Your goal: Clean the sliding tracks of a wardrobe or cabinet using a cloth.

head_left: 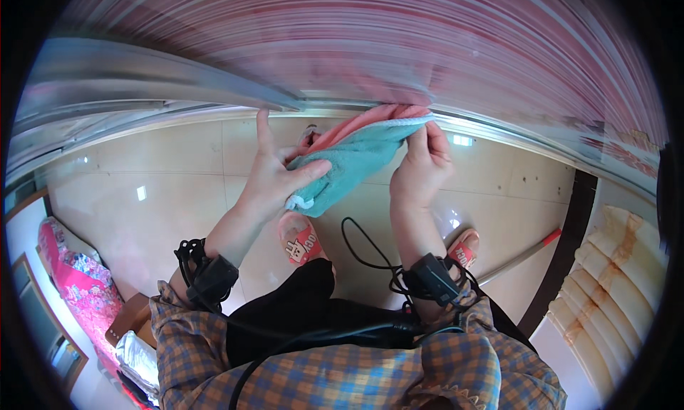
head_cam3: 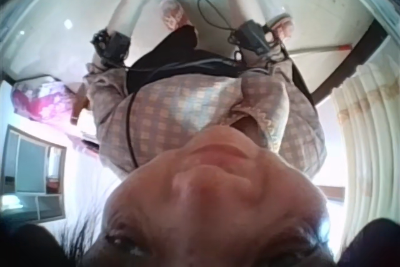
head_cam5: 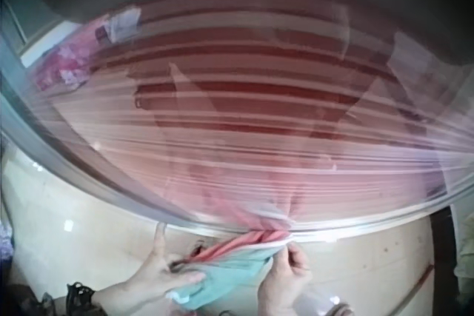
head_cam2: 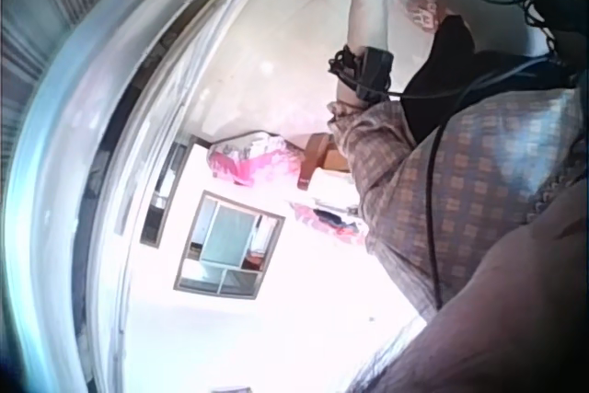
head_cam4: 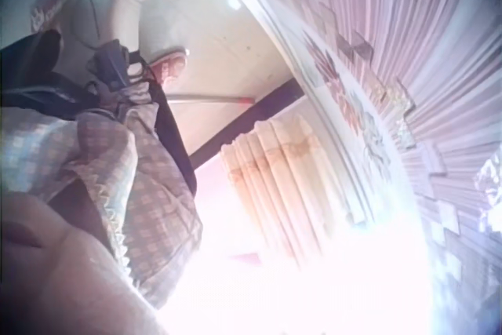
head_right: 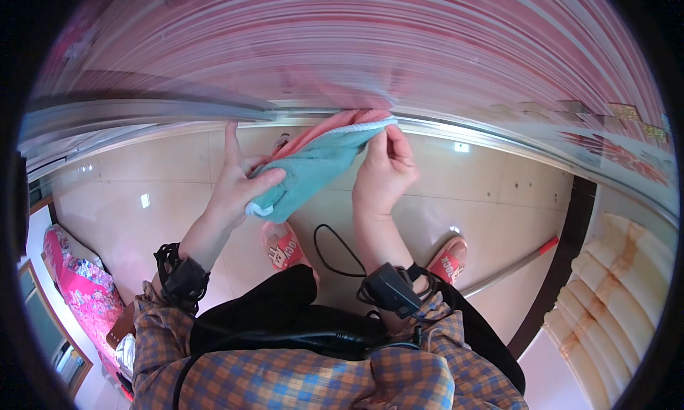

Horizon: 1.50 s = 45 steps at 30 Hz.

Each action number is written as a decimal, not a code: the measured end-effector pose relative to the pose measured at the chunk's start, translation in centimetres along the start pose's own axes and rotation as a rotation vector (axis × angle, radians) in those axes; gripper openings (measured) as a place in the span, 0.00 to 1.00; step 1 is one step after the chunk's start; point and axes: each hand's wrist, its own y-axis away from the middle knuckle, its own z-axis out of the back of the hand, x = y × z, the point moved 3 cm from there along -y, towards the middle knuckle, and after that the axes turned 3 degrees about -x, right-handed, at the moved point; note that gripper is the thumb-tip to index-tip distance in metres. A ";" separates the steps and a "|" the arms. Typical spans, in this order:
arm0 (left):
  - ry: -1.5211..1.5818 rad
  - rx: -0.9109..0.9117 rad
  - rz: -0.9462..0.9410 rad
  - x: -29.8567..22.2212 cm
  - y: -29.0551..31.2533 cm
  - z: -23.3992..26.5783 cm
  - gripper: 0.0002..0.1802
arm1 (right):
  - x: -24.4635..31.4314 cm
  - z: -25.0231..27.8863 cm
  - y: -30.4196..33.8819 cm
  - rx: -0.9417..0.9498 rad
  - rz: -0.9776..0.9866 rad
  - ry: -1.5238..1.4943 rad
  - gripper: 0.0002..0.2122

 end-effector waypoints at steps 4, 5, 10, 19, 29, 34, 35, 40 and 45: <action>-0.108 0.016 0.040 0.3 0.3 1.5 0.68 | -0.8 -2.3 1.7 0.030 -0.024 -0.084 0.05; -0.088 0.023 0.043 0.2 0.4 1.6 0.68 | -1.2 -2.7 1.9 0.035 -0.047 -0.061 0.05; -0.102 0.056 0.117 -0.5 0.7 2.0 0.63 | -2.8 -5.5 4.1 0.096 -0.064 -0.016 0.05; -0.173 0.141 0.143 -0.5 0.5 3.7 0.61 | -4.1 -7.7 5.2 0.186 -0.138 0.043 0.05; -0.151 0.165 0.102 -0.3 0.4 3.6 0.64 | -3.8 -6.9 4.9 0.207 -0.569 -0.430 0.06; -0.154 0.205 0.097 -0.2 0.1 3.4 0.65 | -3.3 -6.3 4.4 0.178 -0.339 -0.239 0.06; -0.150 0.214 0.093 -0.2 0.2 3.5 0.66 | -3.2 -6.2 4.4 0.179 -0.340 -0.240 0.06; -0.207 0.193 0.048 -1.2 1.1 3.3 0.67 | -2.9 -6.1 4.4 0.190 -0.527 -0.382 0.07; -0.156 0.236 0.097 -0.1 0.2 2.8 0.67 | -3.3 -6.0 3.1 0.355 0.063 0.027 0.08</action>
